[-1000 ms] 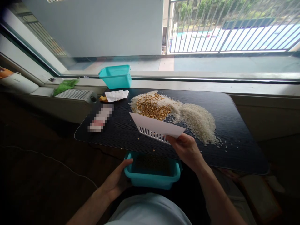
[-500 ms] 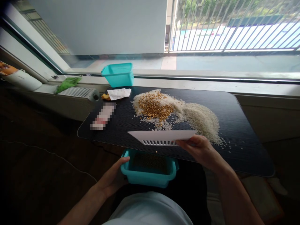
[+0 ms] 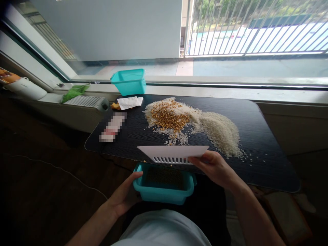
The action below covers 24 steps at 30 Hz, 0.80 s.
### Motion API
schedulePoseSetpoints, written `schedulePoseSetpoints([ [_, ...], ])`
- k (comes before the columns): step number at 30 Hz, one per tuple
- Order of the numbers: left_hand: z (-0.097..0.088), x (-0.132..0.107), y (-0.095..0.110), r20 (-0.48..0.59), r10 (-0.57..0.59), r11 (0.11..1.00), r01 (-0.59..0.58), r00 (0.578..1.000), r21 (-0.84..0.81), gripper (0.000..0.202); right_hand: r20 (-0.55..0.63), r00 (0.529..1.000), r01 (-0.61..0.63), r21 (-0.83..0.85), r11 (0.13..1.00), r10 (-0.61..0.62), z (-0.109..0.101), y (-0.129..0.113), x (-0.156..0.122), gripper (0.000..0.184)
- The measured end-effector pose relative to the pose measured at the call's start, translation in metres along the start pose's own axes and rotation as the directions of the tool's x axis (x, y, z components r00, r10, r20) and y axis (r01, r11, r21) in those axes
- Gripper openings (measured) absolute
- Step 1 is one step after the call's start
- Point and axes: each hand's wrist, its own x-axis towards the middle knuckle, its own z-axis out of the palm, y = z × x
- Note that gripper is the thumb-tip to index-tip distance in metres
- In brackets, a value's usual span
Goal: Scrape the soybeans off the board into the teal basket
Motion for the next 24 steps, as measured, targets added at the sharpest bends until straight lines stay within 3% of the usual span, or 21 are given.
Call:
schedulePoseSetpoints([
  [3, 0.003, 0.001, -0.001, -0.014, -0.003, 1.000, 0.004, 1.000, 0.019, 0.042, -0.177, 0.983, -0.038, 0.018, 0.999, 0.041, -0.016, 0.004, -0.021, 0.036],
  [6, 0.005, 0.003, -0.002, -0.008, -0.017, 0.999, 0.017, 1.000, 0.049, 0.041, -0.155, 0.984, -0.083, 0.046, 0.996, 0.089, -0.019, 0.004, -0.035, 0.038],
  [8, 0.004, 0.003, -0.001, 0.008, -0.017, 0.998, 0.016, 1.000, 0.068, 0.041, -0.116, 0.990, -0.078, 0.053, 0.996, 0.084, -0.010, 0.002, -0.035, 0.040],
  [12, -0.002, -0.002, 0.001, 0.001, -0.006, 0.999, 0.006, 1.000, 0.039, 0.043, -0.127, 0.991, 0.054, 0.030, 0.998, -0.049, 0.023, -0.001, -0.008, 0.034],
  [16, -0.013, -0.008, 0.004, -0.074, 0.014, 0.999, -0.017, 0.997, -0.041, 0.043, -0.039, 0.988, 0.148, 0.024, 0.989, -0.147, 0.064, -0.001, 0.027, 0.028],
  [19, -0.026, -0.014, 0.009, -0.110, 0.044, 0.995, -0.054, 0.993, -0.086, 0.043, 0.054, 0.983, 0.172, 0.033, 0.985, -0.173, 0.084, -0.006, 0.038, 0.026],
  [22, -0.040, -0.021, 0.014, -0.160, 0.082, 0.992, -0.096, 0.984, -0.082, 0.041, 0.197, 0.965, 0.177, 0.006, 0.984, -0.175, 0.084, -0.013, 0.033, 0.023],
  [24, -0.048, -0.025, 0.017, -0.165, 0.114, 0.990, -0.125, 0.980, -0.060, 0.040, 0.215, 0.962, 0.178, -0.036, 0.983, -0.166, 0.073, -0.014, 0.023, 0.024],
])
